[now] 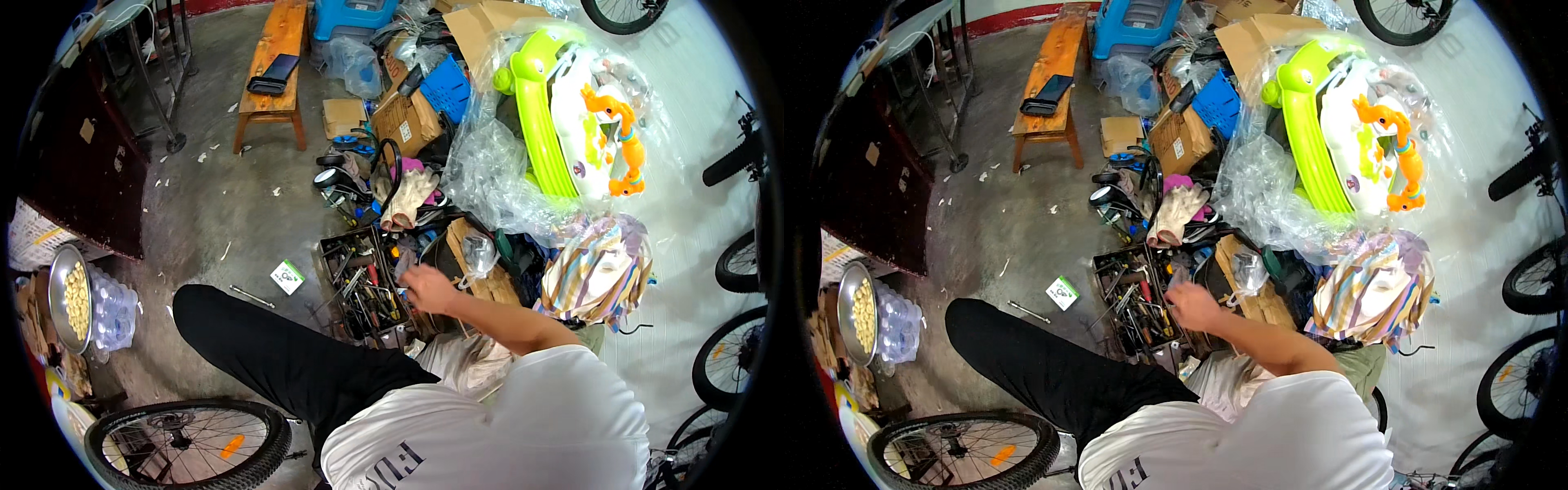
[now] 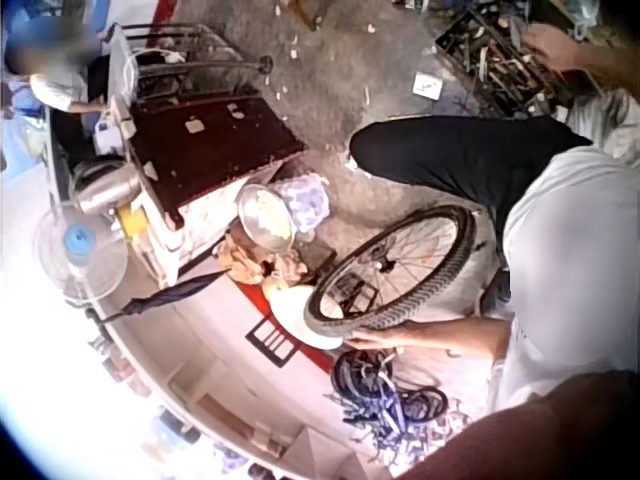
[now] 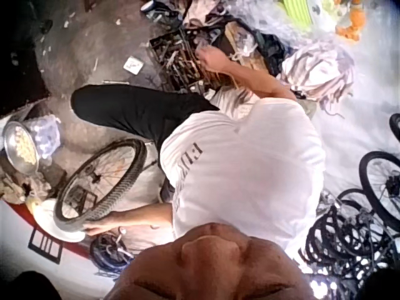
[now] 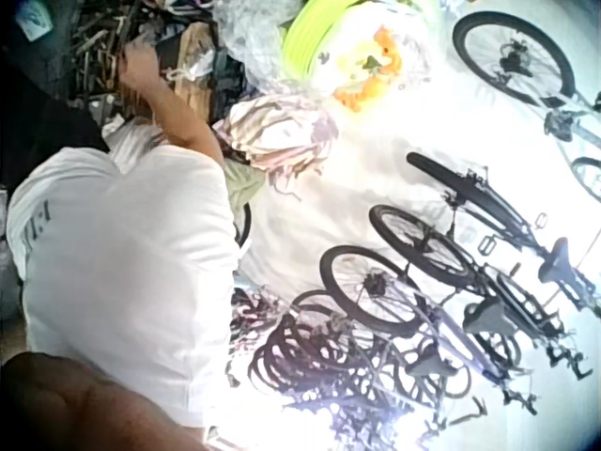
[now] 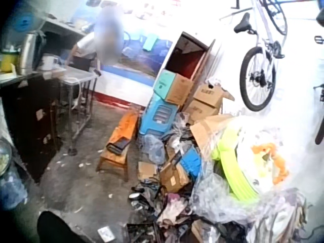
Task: The person is sitting on the floor in a cluttered workshop, working on a bicycle wheel. They use a wrench to tighten the axle nuts on the wheel hub, then spin the wheel to check its movement. The person also handles a small cardboard box and a piece of paper.
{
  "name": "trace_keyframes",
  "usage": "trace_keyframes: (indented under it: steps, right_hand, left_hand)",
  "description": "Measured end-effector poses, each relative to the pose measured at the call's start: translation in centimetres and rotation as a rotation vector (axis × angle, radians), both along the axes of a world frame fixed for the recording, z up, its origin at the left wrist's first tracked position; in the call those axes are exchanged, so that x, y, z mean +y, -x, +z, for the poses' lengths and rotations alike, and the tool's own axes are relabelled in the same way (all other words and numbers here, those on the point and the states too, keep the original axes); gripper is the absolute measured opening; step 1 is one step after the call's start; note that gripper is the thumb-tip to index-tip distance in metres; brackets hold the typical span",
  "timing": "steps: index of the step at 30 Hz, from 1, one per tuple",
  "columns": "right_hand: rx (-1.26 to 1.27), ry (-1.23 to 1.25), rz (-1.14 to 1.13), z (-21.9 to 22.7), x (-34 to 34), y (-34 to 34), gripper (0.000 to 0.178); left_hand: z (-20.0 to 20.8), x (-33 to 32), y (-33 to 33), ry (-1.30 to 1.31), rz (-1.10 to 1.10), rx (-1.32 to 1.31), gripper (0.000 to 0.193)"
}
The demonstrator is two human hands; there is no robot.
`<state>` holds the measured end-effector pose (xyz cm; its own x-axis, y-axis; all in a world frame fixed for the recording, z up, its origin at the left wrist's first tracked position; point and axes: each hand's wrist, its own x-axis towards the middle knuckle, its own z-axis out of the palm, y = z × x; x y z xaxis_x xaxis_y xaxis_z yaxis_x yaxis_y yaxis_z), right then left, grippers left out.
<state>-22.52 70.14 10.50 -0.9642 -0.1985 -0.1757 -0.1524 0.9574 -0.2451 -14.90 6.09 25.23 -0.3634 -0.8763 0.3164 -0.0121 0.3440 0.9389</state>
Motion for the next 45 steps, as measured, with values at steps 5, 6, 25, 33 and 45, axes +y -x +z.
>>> trace_keyframes:
  steps: [5,6,25,33,45]
  right_hand:
    - [0.461,-0.35,-0.157,6.5,4.7,6.6,0.042]
    - [0.523,-0.389,-0.25,7.6,6.2,8.2,0.048]
    - [0.322,-0.781,-0.293,9.1,13.5,13.1,0.035]
    - [0.739,-0.096,-0.265,11.5,0.2,15.6,0.039]
    - [0.013,0.241,-0.109,-0.8,-6.7,14.2,0.036]
  left_hand:
    - [0.3,0.4,-0.1,-0.045,-0.009,0.024,0.054]
    - [0.1,0.0,-0.2,-0.051,-0.017,0.027,0.055]
    - [-0.3,-0.5,0.0,0.091,-0.025,-0.174,0.062]
    - [0.7,0.8,0.3,0.021,-0.02,-0.123,0.067]
    - [-1.0,-0.5,-1.0,-0.012,0.052,-0.236,0.064]
